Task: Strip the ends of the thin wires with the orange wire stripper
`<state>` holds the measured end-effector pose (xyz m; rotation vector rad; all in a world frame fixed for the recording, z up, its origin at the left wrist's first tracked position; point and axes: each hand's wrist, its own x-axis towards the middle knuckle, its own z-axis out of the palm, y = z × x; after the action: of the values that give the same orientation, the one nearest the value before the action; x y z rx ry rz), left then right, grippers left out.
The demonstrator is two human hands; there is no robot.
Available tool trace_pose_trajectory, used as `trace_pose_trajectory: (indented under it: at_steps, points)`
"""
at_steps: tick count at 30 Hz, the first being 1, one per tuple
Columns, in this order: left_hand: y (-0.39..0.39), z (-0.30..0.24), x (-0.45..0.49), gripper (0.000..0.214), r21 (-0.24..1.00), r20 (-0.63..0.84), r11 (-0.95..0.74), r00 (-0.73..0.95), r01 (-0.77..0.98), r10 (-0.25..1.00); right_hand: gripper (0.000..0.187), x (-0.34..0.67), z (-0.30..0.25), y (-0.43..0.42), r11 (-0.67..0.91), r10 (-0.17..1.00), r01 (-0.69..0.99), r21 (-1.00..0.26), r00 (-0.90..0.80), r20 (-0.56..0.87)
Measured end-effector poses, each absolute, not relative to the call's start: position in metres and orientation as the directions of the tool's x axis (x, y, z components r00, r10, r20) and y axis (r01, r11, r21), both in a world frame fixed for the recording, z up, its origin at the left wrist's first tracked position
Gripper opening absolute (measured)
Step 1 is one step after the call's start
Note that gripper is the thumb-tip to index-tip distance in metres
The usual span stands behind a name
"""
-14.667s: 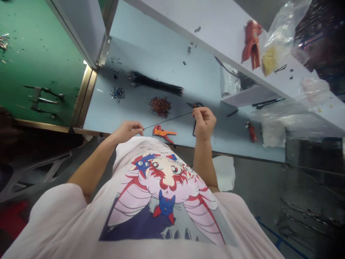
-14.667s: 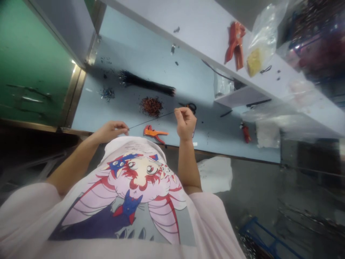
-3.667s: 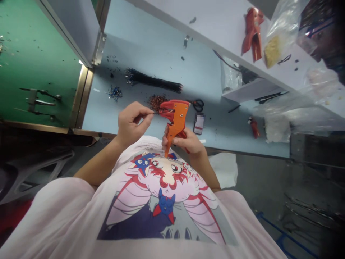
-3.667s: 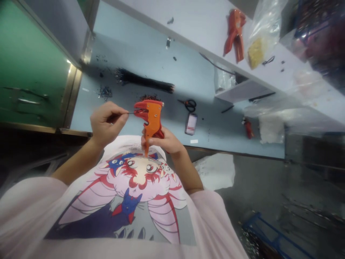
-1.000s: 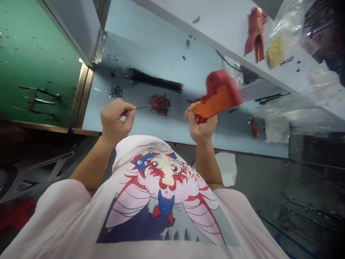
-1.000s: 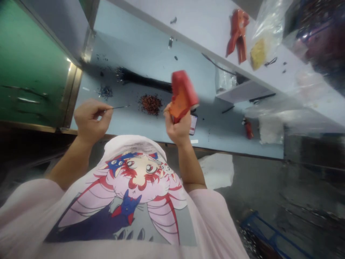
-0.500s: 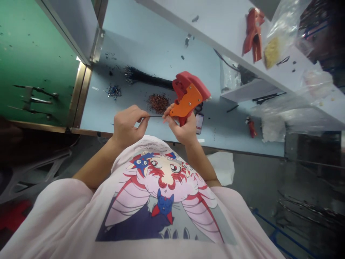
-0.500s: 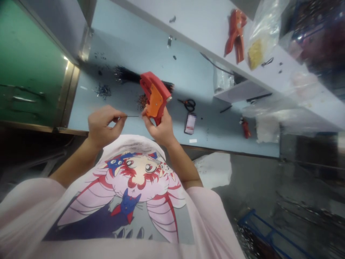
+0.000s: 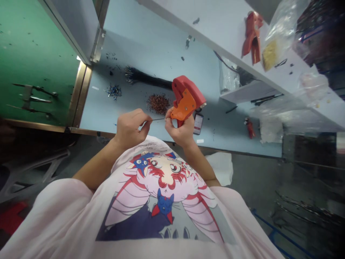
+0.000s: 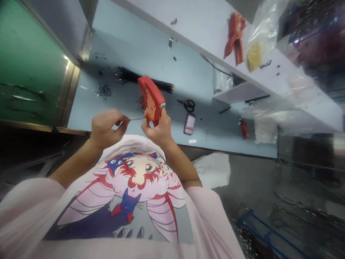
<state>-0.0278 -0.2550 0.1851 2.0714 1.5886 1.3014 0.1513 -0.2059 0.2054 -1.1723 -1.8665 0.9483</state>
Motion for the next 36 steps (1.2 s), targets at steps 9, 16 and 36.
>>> trace_pose_trajectory:
  at_steps: [9, 16, 36]
  points:
    - [-0.250, 0.168, -0.046, 0.012, 0.619, 0.578, -0.362, -0.092, 0.697, 0.811, 0.028, 0.171, 0.194, -0.194, 0.346, 0.936, 0.442, -0.828, -0.228, 0.269]
    - [-0.252, 0.142, -0.094, 0.003, 0.929, 0.260, -0.063, -0.520, 0.364, 0.813, 0.036, 0.221, 0.191, -0.150, 0.360, 0.932, 0.301, -0.883, -0.073, 0.355]
    - [-0.239, 0.164, -0.011, 0.010, 0.999, 0.027, -0.031, -0.359, -0.007, 0.933, 0.035, 0.179, 0.155, -0.178, -0.520, 0.816, -0.092, -0.849, -0.345, -0.463]
